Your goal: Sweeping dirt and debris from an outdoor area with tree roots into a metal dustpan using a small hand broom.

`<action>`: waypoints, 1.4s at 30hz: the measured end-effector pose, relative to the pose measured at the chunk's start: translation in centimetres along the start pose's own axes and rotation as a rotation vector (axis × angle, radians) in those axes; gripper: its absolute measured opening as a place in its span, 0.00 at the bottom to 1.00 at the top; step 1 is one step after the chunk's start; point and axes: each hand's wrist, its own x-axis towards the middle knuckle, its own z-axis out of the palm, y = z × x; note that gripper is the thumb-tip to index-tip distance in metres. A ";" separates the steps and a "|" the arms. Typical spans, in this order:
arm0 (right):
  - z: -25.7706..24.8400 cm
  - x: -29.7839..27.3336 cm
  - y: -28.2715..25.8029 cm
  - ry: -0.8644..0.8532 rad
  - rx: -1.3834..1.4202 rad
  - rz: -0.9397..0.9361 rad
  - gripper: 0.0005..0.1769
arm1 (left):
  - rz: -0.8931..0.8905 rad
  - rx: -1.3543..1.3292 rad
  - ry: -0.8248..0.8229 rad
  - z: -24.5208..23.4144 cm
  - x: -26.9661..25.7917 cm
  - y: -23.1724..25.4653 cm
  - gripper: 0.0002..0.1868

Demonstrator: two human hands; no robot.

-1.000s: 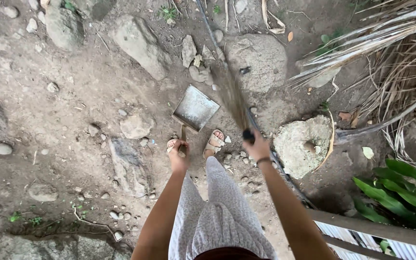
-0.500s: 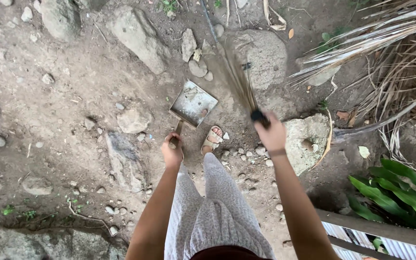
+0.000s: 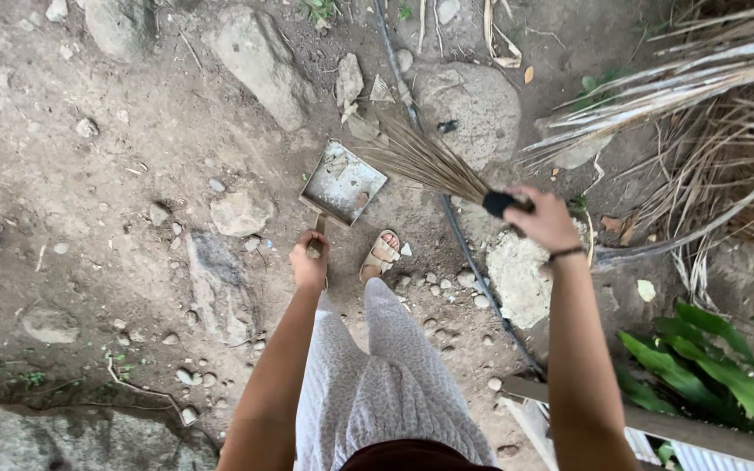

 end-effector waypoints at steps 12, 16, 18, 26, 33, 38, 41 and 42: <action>5.0 -5.3 -4.2 0.193 -0.253 -0.021 0.27 | -0.036 -0.076 -0.032 0.1 0.9 -3.1 0.10; 6.7 -1.0 -4.0 0.293 -0.105 -0.212 0.26 | -0.006 -0.055 -0.053 0.5 1.5 -2.2 0.09; 8.9 2.9 -4.0 0.412 -0.049 -0.278 0.29 | 0.004 0.007 -0.044 1.2 2.0 -3.0 0.08; 10.5 2.5 -2.4 0.121 -0.083 -0.066 0.29 | 0.013 -0.025 -0.074 1.6 2.7 -2.2 0.12; 7.1 -8.7 3.0 0.178 -0.010 -0.078 0.29 | 0.075 0.032 -0.086 2.2 2.9 -1.6 0.07; 8.9 -10.2 2.3 0.296 -0.006 -0.031 0.26 | 0.042 -0.044 -0.074 2.4 2.8 -3.8 0.08; 10.3 -10.4 1.5 0.386 0.056 0.008 0.25 | 0.066 -0.071 -0.031 1.8 2.6 -6.3 0.10; 10.8 -10.6 1.4 0.427 0.095 -0.003 0.25 | 0.095 -0.060 0.000 1.4 2.5 -7.2 0.11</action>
